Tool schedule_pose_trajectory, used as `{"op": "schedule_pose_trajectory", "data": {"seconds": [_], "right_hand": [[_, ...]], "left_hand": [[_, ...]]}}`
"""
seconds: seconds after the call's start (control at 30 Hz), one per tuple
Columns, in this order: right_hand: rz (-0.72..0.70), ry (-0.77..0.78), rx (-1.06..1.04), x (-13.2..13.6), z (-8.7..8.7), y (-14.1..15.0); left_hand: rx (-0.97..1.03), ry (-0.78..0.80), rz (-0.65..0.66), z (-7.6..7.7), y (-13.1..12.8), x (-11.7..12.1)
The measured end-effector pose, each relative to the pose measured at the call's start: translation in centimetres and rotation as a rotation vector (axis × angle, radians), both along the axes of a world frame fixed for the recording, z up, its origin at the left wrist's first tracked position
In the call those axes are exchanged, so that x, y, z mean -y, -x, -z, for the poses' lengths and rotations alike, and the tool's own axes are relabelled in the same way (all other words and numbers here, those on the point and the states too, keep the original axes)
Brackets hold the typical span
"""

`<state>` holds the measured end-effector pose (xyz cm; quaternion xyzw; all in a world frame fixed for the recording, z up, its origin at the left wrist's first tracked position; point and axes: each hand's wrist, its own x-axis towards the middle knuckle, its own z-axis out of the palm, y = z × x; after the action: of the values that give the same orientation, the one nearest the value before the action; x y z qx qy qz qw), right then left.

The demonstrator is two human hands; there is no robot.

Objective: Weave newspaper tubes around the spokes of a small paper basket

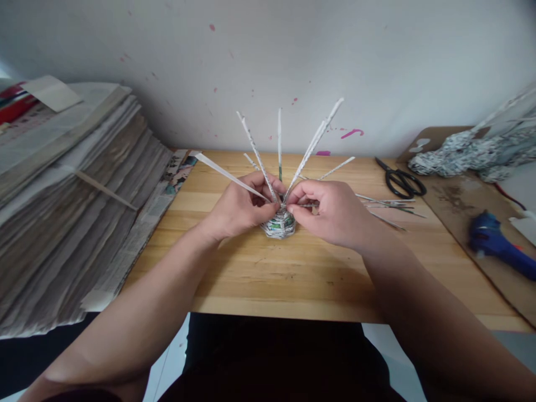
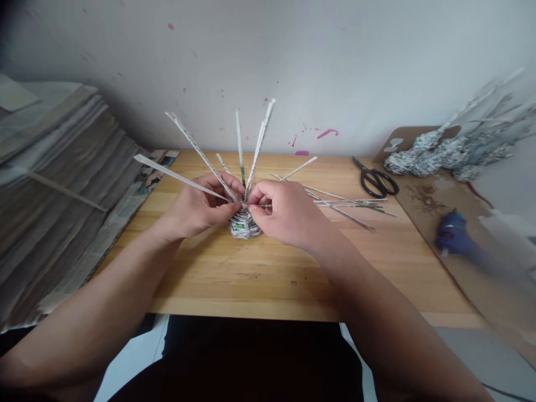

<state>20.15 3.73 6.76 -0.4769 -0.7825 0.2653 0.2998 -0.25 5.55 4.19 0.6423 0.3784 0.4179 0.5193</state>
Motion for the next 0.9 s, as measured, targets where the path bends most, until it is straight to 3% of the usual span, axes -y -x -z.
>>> {"op": "schedule_pose_trajectory", "data": {"seconds": [0.53,0.9], "right_hand": [[-0.019,-0.003,0.025,0.00,-0.24,-0.10],[0.071,-0.027,0.036,0.37,-0.12,0.78]], "left_hand": [[0.013,-0.036,0.031,0.37,0.35,-0.38],[-0.010,-0.079,0.021,0.00,-0.07,0.12]]}}
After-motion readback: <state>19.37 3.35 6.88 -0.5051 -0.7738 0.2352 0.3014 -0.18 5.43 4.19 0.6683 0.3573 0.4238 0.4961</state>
